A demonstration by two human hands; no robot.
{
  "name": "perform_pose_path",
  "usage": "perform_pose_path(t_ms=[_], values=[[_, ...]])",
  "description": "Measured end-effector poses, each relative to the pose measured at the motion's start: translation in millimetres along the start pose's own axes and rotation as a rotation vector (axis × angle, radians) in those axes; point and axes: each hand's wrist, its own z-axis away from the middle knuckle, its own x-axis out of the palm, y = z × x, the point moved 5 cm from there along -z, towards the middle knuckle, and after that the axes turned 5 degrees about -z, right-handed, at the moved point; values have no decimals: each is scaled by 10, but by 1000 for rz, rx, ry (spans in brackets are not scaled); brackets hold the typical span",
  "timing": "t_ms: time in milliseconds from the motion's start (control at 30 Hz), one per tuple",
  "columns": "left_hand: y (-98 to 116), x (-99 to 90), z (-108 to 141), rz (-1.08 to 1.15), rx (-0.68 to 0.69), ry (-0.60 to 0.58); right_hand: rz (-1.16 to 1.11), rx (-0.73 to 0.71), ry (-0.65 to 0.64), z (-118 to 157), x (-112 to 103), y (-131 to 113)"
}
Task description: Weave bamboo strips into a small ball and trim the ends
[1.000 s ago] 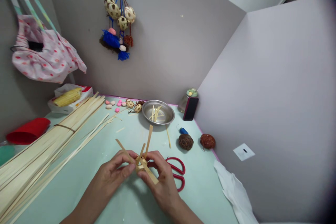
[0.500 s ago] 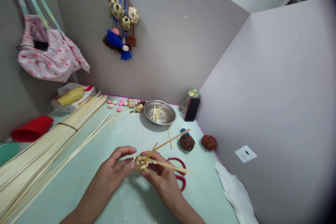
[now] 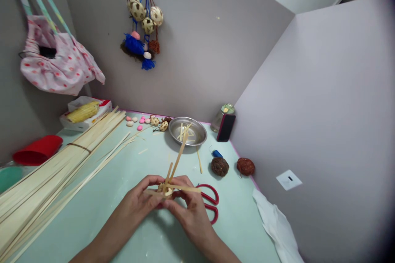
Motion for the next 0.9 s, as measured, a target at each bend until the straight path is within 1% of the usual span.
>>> perform_pose_path(t_ms=[100,200,300,400,500,600,667,800,900], values=[[8,3,7,26,-2,7,37,-6,-5,6,7,-30],[10,0,3,43,-19,19,78,-50,-14,17,5,-90],[-1,-24,-10,52,-9,47,66,-69,-30,26,6,-124],[-38,-62,-19,18,9,116,-7,-23,-44,24,13,-92],[-79,-81,-18,-2,29,184,-77,39,19,19,-13,-31],[-102,-98,-14,-14,54,250,-74,20,82,28,-53,-37],[-99,-114,-10,-39,65,293,-36,-6,66,40,-56,-68],[-68,-118,-3,-76,58,299,-33,-18,21,54,-49,-98],[-43,-112,1,-82,50,286,-22,-40,29,39,-52,-106]])
